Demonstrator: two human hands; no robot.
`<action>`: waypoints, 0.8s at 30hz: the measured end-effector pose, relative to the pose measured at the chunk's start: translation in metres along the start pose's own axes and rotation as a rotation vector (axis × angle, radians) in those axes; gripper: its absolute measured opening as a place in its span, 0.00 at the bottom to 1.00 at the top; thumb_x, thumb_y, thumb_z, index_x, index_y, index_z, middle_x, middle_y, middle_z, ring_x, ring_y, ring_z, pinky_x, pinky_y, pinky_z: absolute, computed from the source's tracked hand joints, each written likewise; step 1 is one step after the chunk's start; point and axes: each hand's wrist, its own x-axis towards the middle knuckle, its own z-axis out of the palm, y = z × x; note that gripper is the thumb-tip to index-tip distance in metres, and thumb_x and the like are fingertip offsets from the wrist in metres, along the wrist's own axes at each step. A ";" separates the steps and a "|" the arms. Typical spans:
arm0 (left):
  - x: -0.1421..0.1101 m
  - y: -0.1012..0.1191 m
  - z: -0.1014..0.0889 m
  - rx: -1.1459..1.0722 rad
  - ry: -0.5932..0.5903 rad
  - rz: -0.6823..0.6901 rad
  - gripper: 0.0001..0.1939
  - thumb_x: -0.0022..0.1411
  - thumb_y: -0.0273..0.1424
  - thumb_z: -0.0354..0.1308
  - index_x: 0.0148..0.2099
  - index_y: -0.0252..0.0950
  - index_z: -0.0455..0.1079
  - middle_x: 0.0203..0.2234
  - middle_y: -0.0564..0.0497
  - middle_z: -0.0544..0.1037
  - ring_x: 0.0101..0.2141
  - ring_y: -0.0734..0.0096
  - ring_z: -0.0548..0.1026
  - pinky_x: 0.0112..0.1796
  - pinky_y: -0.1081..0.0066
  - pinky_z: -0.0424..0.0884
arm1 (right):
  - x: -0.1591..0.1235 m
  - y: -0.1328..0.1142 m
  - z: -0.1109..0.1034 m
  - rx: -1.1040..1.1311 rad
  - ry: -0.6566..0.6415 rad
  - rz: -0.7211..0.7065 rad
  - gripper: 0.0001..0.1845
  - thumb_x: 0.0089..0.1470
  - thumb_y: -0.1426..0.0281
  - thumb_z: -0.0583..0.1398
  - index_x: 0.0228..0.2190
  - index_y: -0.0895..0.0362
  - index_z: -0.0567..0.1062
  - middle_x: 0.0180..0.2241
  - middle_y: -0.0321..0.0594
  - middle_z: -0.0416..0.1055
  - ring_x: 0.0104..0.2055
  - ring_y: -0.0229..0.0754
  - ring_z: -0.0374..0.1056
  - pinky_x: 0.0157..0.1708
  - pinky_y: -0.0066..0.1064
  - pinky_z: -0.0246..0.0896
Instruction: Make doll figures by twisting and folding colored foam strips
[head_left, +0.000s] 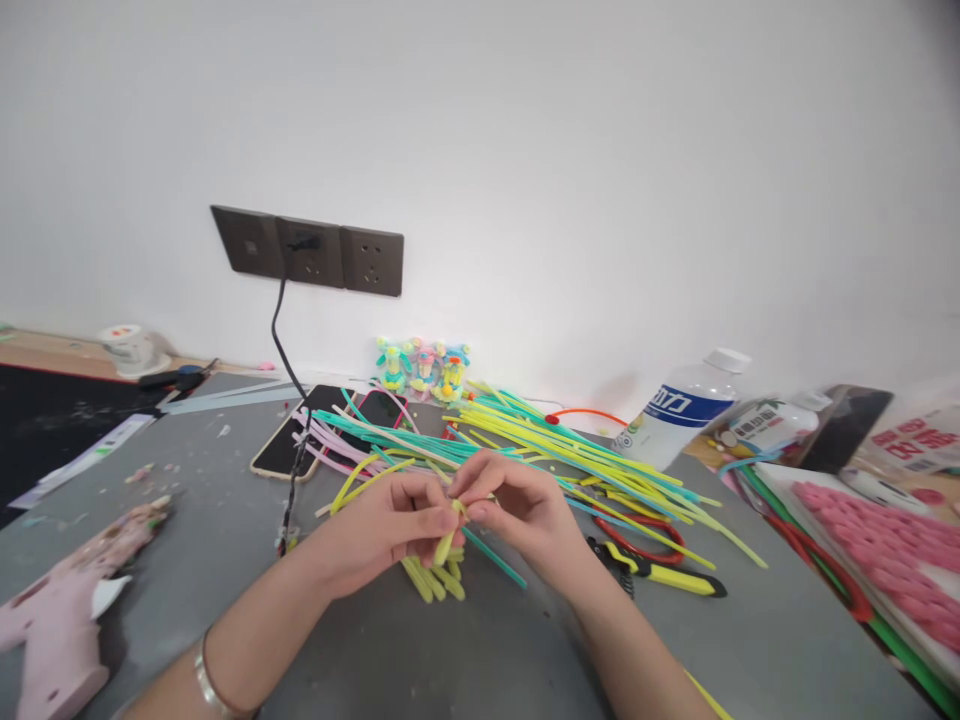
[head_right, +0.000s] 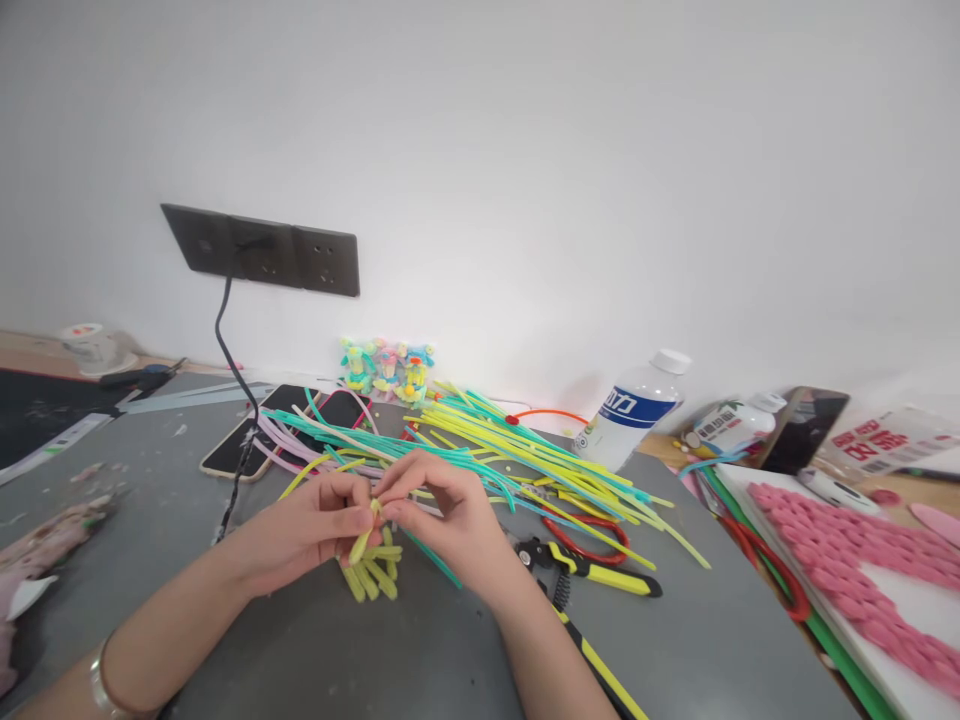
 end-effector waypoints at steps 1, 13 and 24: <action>-0.001 0.000 0.000 0.008 -0.007 -0.013 0.17 0.51 0.37 0.71 0.24 0.32 0.70 0.21 0.50 0.76 0.22 0.79 0.71 0.23 0.80 0.65 | 0.000 0.001 0.000 0.046 -0.022 0.028 0.06 0.56 0.66 0.66 0.29 0.54 0.76 0.34 0.41 0.74 0.39 0.43 0.71 0.39 0.36 0.68; 0.000 0.000 0.001 0.083 0.029 -0.029 0.22 0.40 0.42 0.75 0.21 0.31 0.71 0.19 0.50 0.77 0.20 0.78 0.72 0.23 0.79 0.66 | -0.001 0.005 0.003 0.141 -0.071 0.166 0.08 0.52 0.64 0.68 0.30 0.54 0.78 0.33 0.38 0.68 0.37 0.41 0.66 0.38 0.33 0.64; 0.001 0.000 -0.002 0.148 0.032 0.029 0.19 0.44 0.41 0.74 0.21 0.31 0.74 0.19 0.50 0.77 0.20 0.78 0.72 0.24 0.78 0.66 | -0.003 -0.005 0.008 -0.005 -0.069 0.156 0.09 0.60 0.64 0.61 0.31 0.55 0.74 0.34 0.39 0.66 0.38 0.42 0.63 0.39 0.33 0.58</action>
